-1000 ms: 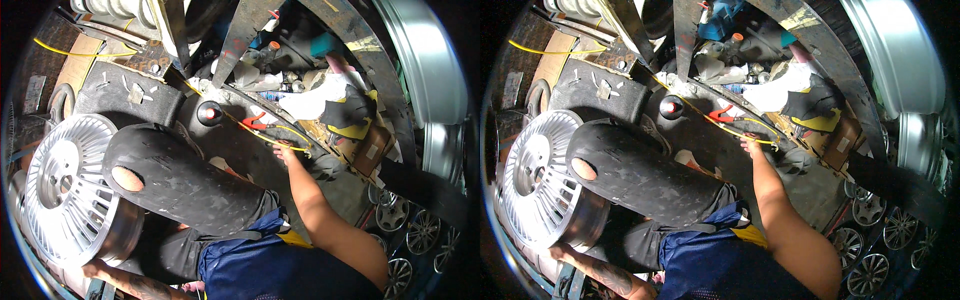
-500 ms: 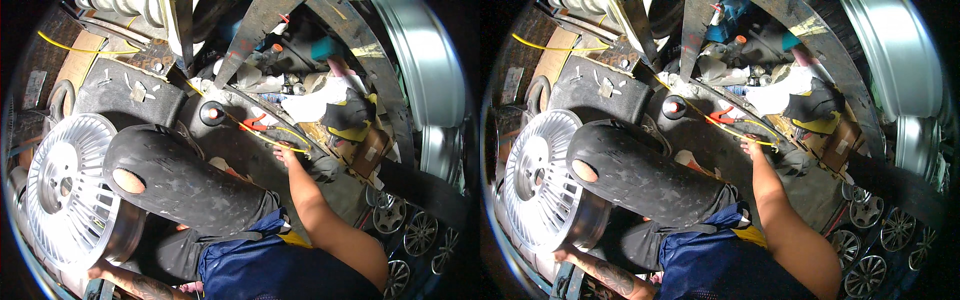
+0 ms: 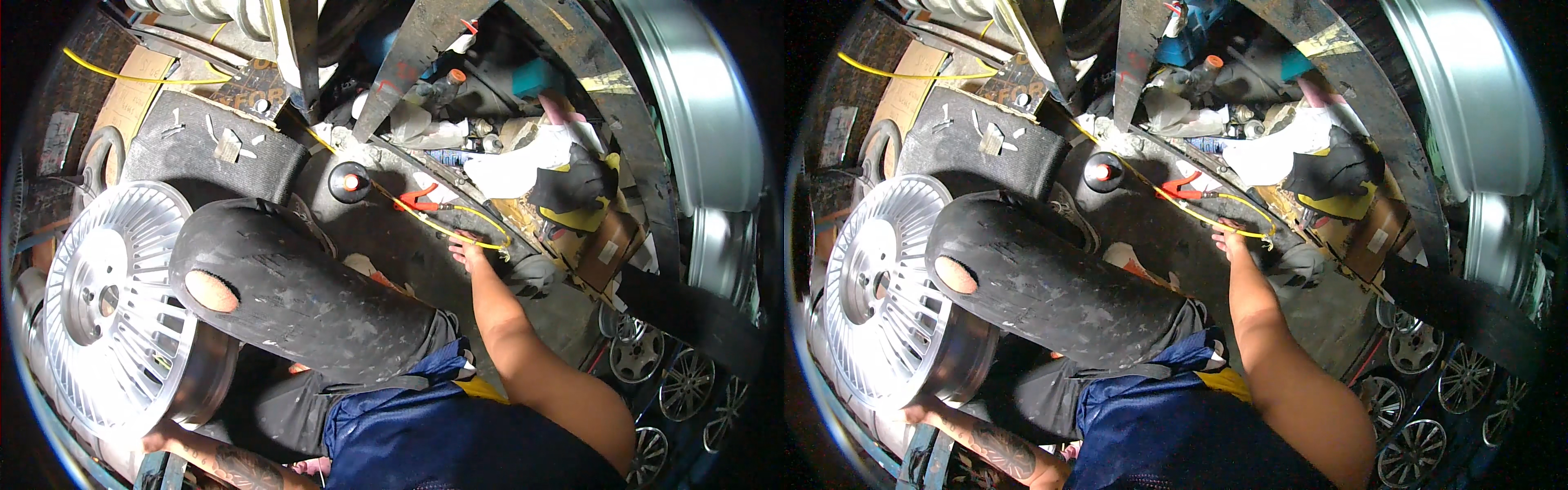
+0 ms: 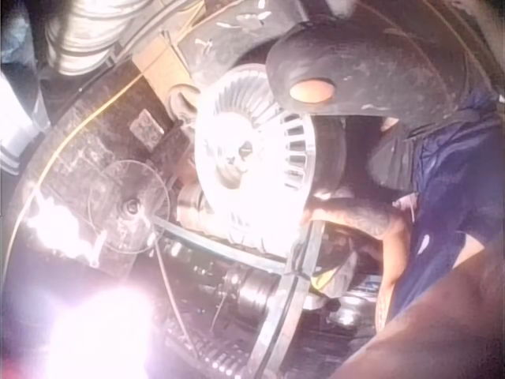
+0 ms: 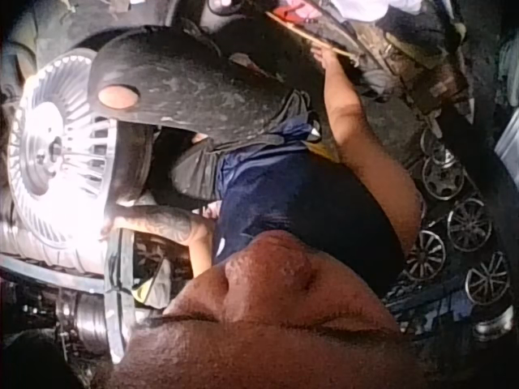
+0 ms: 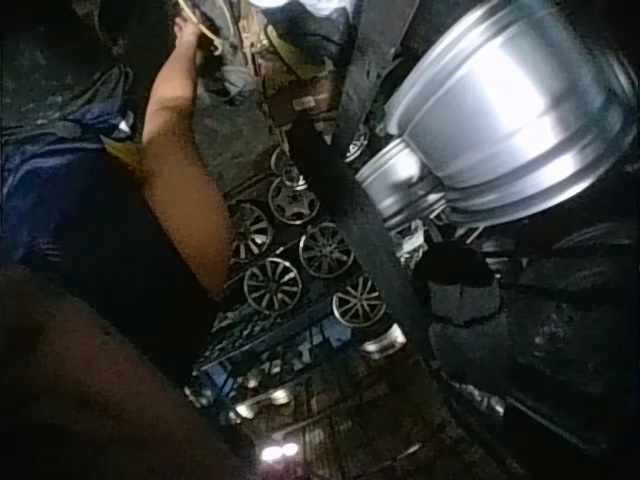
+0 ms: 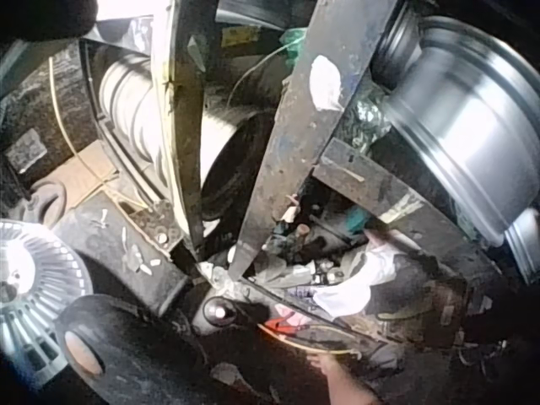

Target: The person sits on the floor and paints a silver wheel rim using a small brush. They repeatedly dip the brush into a small paint container and apply paint to the rim's surface and edges.

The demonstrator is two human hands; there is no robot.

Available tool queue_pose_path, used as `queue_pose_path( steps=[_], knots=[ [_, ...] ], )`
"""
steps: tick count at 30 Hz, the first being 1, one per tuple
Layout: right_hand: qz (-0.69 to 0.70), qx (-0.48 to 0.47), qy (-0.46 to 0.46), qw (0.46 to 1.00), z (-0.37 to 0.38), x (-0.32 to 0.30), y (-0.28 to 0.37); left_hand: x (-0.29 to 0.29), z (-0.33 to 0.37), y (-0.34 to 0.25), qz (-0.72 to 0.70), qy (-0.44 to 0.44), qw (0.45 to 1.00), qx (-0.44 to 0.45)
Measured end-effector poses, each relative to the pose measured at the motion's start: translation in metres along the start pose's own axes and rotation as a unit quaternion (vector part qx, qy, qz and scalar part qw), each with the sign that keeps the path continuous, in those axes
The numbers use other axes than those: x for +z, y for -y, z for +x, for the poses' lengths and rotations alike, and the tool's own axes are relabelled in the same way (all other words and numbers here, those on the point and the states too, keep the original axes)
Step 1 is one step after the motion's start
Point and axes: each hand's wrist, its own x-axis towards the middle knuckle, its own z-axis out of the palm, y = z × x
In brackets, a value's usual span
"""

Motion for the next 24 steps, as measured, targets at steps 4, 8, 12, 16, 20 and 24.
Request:
queue_pose_path(
  steps=[4,8,12,16,20,24],
  knots=[
    [0.056,-0.001,-0.004,0.998,0.004,-0.002,-0.004,0.005,-0.002,0.002,0.031,-0.01,0.999,0.002],
    [0.077,0.02,-0.019,0.997,0.002,0.001,-0.007,-0.002,-0.001,0.0,0.092,0.021,0.994,0.056],
    [0.046,0.007,-0.04,0.998,0.004,-0.003,-0.012,-0.01,0.001,-0.028,0.149,0.076,0.984,0.06],
    [0.043,-0.004,-0.017,0.999,0.001,0.006,-0.01,0.002,-0.001,0.004,0.103,0.01,0.993,0.063],
    [0.017,-0.018,-0.064,0.998,0.002,0.004,-0.01,-0.006,0.012,-0.024,0.04,-0.067,0.994,0.074],
    [-0.006,-0.027,-0.052,0.998,0.008,-0.001,-0.014,-0.001,0.009,-0.019,0.044,-0.053,0.996,0.059]
  ],
)
